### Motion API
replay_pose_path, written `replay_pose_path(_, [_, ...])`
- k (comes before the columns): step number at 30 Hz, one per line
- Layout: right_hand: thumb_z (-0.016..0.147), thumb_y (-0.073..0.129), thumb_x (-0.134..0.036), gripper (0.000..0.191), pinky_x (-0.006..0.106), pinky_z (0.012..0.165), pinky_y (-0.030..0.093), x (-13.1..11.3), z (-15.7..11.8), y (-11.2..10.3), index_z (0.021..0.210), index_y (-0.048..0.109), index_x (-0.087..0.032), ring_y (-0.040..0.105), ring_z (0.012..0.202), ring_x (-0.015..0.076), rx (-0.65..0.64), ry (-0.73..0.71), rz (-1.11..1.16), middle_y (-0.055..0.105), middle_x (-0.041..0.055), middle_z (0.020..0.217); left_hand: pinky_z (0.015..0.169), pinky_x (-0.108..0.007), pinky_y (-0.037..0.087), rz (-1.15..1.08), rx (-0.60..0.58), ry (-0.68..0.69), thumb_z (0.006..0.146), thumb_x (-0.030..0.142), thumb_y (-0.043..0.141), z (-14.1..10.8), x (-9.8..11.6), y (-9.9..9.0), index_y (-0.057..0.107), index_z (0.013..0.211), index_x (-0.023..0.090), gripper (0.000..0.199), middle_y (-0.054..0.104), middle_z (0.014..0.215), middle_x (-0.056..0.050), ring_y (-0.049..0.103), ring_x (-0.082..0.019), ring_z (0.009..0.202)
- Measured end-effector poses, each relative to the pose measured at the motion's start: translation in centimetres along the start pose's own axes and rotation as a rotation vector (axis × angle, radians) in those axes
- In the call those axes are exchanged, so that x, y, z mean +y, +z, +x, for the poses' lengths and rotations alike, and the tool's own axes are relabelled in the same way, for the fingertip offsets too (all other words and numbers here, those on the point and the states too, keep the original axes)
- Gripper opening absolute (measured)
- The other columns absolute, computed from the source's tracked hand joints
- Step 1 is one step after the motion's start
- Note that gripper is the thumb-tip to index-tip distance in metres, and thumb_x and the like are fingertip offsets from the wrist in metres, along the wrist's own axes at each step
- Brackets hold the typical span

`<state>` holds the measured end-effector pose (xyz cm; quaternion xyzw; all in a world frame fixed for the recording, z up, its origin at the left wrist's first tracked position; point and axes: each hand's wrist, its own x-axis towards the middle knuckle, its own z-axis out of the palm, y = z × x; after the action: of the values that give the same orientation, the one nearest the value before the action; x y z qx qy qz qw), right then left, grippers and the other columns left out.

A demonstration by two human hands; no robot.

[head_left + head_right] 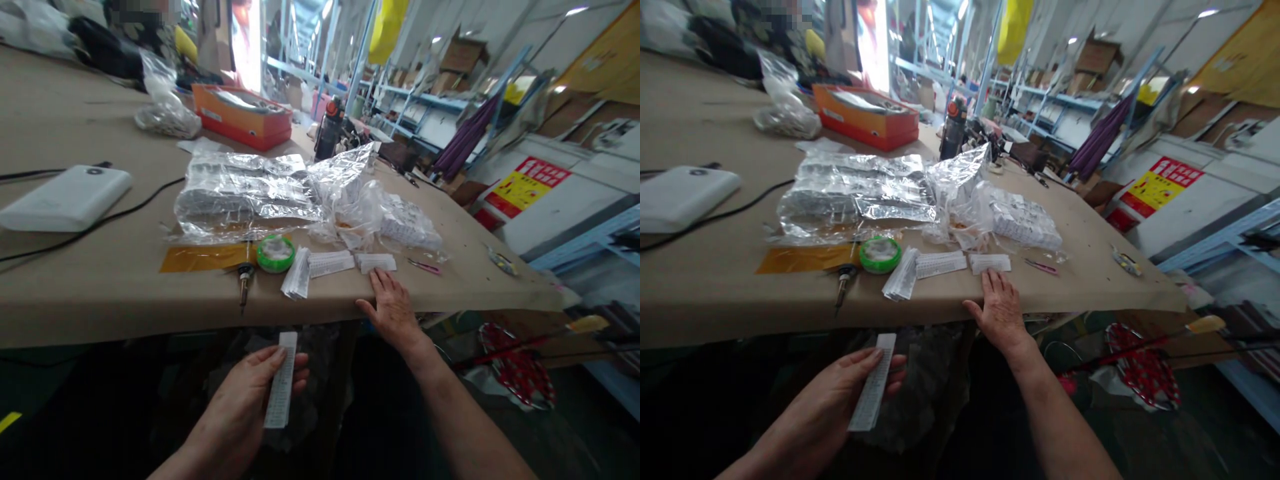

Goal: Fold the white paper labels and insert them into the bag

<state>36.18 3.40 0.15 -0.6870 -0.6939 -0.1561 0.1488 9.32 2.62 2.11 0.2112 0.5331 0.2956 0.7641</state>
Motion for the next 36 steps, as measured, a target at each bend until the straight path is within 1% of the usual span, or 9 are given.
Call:
replay_pose_path(8, [0.087,0.056,-0.039,0.028,0.044,0.090,0.047,1.2,-0.9,-0.5,0.101,0.061,-0.015,0.057,0.104,0.0264,0.078,-0.097,0.214,0.063,0.0127,0.109,0.062,-0.028,0.058,0.016,0.009,-0.011,0.082,0.009,0.058,-0.1,0.0,0.0,0.059,0.091,0.007,0.009,0.071,0.088,-0.017,0.069,-0.016,0.065])
replay_pose_path(13, [0.085,0.060,-0.040,0.048,0.047,0.091,0.048,1.4,-0.4,-0.3,0.124,0.052,-0.012,0.056,0.104,0.0277,0.075,-0.053,0.283,0.061,0.0152,0.111,0.064,-0.030,0.059,-0.007,0.004,-0.014,0.083,0.008,0.057,0.0,0.1,0.1,0.059,0.089,0.007,0.007,0.071,0.085,-0.016,0.069,-0.017,0.064])
replay_pose_path(19, [0.089,0.053,-0.027,0.021,0.041,0.089,0.051,2.0,-0.8,-0.4,0.103,0.066,-0.020,0.060,0.100,0.0223,0.140,-0.117,0.421,0.066,0.0084,0.103,0.058,-0.028,0.058,-0.073,-0.010,0.003,0.081,0.008,0.059,0.0,-0.1,-0.3,0.061,0.083,0.009,0.003,0.071,0.080,-0.013,0.067,-0.016,0.059])
replay_pose_path(21, [0.091,0.050,-0.023,0.019,0.039,0.087,0.052,0.7,-1.4,-0.7,0.099,0.067,-0.021,0.062,0.096,0.0203,0.201,-0.088,0.478,0.067,0.0072,0.099,0.058,-0.028,0.058,-0.093,-0.017,-0.002,0.081,0.008,0.058,0.0,-0.2,-0.3,0.060,0.083,0.009,0.003,0.071,0.079,-0.013,0.067,-0.016,0.058])
replay_pose_path(24, [0.089,0.052,-0.017,0.019,0.042,0.092,0.049,-3.8,-2.7,-1.6,0.100,0.066,-0.023,0.061,0.102,0.0213,0.288,-0.073,0.589,0.067,0.0067,0.102,0.058,-0.029,0.057,-0.135,-0.026,-0.017,0.082,0.010,0.056,0.0,-0.5,-0.3,0.061,0.085,0.009,0.005,0.071,0.079,-0.013,0.066,-0.016,0.058])
replay_pose_path(27, [0.087,0.053,-0.011,0.025,0.044,0.094,0.049,-9.8,-4.2,-2.3,0.106,0.064,-0.024,0.057,0.112,0.0229,0.233,-0.222,0.728,0.066,0.0071,0.107,0.055,-0.025,0.053,-0.219,-0.076,0.019,0.082,0.010,0.055,0.2,-0.9,-0.4,0.063,0.082,0.008,0.009,0.069,0.073,-0.010,0.064,-0.014,0.056])
replay_pose_path(30, [0.087,0.052,-0.013,0.023,0.045,0.098,0.046,-14.2,-5.4,-1.8,0.106,0.064,-0.022,0.055,0.115,0.0232,0.158,-0.388,0.677,0.067,0.0069,0.108,0.052,-0.018,0.047,-0.311,-0.125,0.080,0.076,0.004,0.058,0.4,-1.1,-0.8,0.065,0.074,0.008,0.008,0.067,0.067,-0.007,0.060,-0.010,0.053])
replay_pose_path(32, [0.089,0.050,-0.014,0.023,0.045,0.099,0.044,-15.5,-5.8,-1.2,0.106,0.064,-0.020,0.055,0.115,0.0231,0.120,-0.436,0.602,0.068,0.0076,0.109,0.052,-0.016,0.046,-0.349,-0.079,0.100,0.073,0.001,0.059,0.4,-1.1,-1.1,0.064,0.070,0.009,0.010,0.067,0.065,-0.005,0.060,-0.009,0.053])
replay_pose_path(36, [0.090,0.048,-0.014,0.023,0.044,0.102,0.043,-15.7,-6.0,-0.5,0.105,0.064,-0.018,0.053,0.118,0.0230,0.089,-0.474,0.538,0.067,0.0093,0.112,0.056,-0.017,0.047,-0.393,-0.023,0.116,0.074,0.001,0.058,0.4,-1.0,-1.7,0.064,0.069,0.010,0.012,0.066,0.064,-0.004,0.060,-0.009,0.057])
